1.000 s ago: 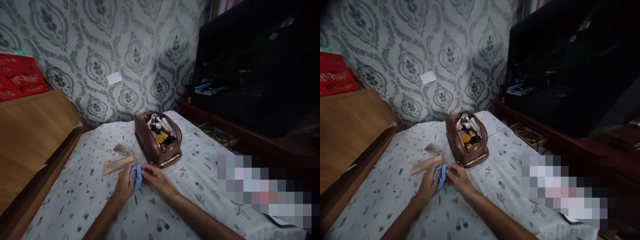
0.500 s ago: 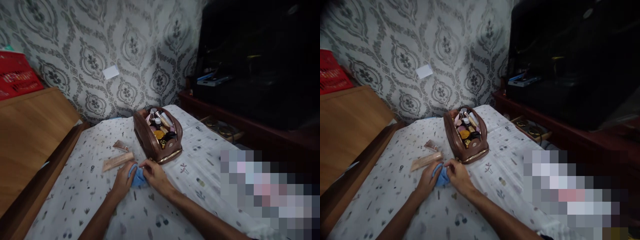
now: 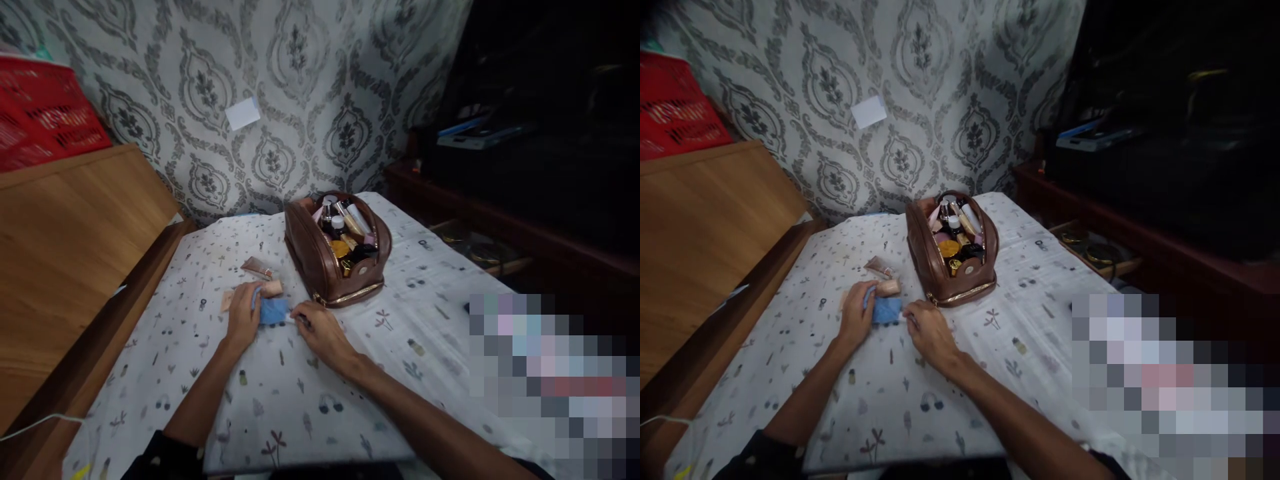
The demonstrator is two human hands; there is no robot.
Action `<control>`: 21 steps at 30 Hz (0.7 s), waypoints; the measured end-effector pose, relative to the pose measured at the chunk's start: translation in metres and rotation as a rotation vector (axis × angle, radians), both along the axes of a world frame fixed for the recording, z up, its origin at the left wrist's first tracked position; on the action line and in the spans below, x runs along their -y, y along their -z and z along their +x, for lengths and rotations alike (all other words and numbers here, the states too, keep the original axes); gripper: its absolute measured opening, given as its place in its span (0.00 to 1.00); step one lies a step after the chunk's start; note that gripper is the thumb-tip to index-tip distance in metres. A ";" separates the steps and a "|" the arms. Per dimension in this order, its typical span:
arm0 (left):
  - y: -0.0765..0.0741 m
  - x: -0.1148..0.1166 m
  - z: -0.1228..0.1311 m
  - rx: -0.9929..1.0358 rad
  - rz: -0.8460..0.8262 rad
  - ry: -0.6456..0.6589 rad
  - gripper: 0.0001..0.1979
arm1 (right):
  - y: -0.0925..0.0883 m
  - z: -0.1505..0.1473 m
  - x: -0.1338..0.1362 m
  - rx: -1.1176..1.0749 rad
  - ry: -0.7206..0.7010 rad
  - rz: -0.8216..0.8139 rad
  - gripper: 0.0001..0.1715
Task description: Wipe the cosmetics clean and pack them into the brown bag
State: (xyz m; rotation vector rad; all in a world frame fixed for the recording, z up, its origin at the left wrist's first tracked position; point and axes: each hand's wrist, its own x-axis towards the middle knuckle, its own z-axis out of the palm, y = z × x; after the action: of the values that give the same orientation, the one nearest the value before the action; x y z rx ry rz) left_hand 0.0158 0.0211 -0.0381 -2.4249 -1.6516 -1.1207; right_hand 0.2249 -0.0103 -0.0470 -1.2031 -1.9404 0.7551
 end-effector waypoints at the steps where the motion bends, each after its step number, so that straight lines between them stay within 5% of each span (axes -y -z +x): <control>1: 0.000 -0.003 -0.004 -0.027 -0.005 -0.039 0.15 | 0.000 0.000 0.000 0.017 -0.001 0.004 0.13; 10: -0.007 -0.021 -0.030 -0.388 -0.200 0.085 0.19 | 0.000 -0.001 0.003 0.235 -0.006 0.113 0.11; 17: -0.041 -0.043 -0.043 -0.281 -0.343 0.342 0.21 | -0.005 -0.001 0.006 0.469 0.083 0.197 0.11; 21: -0.044 -0.070 -0.034 -0.225 -0.332 0.369 0.21 | -0.004 -0.002 0.006 0.502 0.108 0.248 0.11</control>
State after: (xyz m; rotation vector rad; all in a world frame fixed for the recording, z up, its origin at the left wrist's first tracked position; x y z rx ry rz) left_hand -0.0180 0.0908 0.0054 -3.0228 -1.4592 -0.5900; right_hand 0.2226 -0.0163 -0.0433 -1.4203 -2.2606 0.1488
